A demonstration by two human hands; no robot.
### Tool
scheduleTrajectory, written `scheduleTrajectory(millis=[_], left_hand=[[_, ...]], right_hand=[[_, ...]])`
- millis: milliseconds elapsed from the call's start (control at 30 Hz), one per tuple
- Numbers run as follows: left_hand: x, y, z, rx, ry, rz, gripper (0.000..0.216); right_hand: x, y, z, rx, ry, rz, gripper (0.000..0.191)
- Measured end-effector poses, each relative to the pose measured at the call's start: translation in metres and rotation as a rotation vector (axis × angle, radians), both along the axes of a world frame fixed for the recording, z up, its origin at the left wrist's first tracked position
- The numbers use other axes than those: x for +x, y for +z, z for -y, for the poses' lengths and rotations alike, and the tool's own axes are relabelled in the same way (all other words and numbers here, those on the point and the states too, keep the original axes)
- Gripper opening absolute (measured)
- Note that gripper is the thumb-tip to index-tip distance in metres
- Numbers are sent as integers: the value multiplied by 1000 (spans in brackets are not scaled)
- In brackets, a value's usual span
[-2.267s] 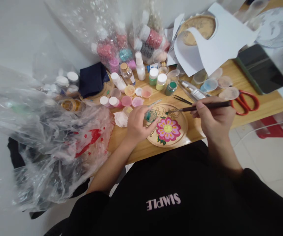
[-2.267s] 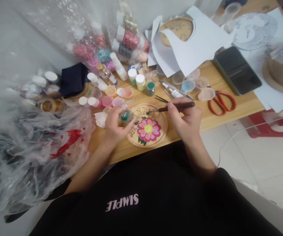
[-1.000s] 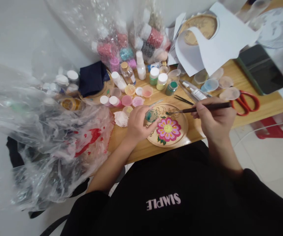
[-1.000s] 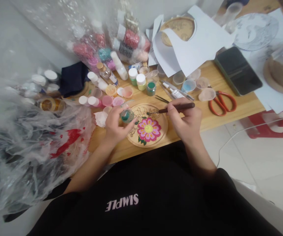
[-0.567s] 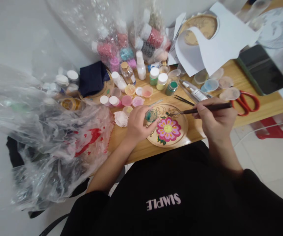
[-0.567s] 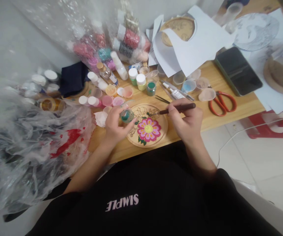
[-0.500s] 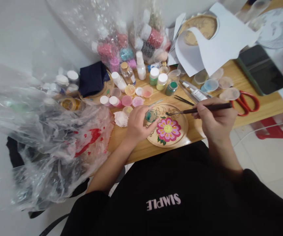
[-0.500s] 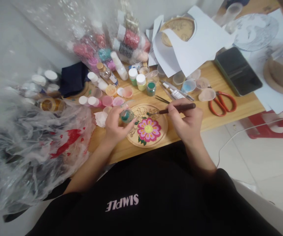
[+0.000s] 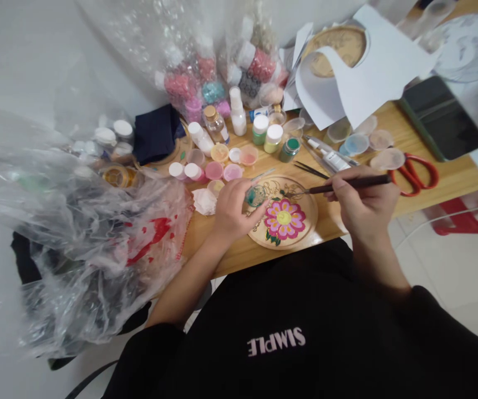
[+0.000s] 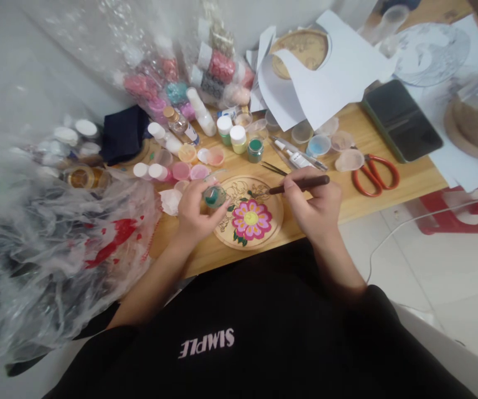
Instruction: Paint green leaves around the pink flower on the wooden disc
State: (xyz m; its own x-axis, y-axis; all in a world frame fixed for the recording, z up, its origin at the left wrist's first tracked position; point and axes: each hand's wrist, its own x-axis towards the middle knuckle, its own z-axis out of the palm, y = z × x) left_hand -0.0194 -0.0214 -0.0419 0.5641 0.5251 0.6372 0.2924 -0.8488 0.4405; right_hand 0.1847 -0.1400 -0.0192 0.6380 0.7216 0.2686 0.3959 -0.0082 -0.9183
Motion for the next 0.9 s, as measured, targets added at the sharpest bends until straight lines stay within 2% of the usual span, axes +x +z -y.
scheduleTrajectory(millis=[333, 500, 900], left_hand=[[1, 0, 1, -4, -3, 19, 38], [0, -1, 1, -61, -34, 25, 38], [1, 2, 1, -32, -28, 35, 38]], right_hand=[[-1, -3, -5, 24, -21, -9, 11], [0, -4, -3, 18, -12, 6, 14], [-1, -2, -4, 32, -21, 11, 13]])
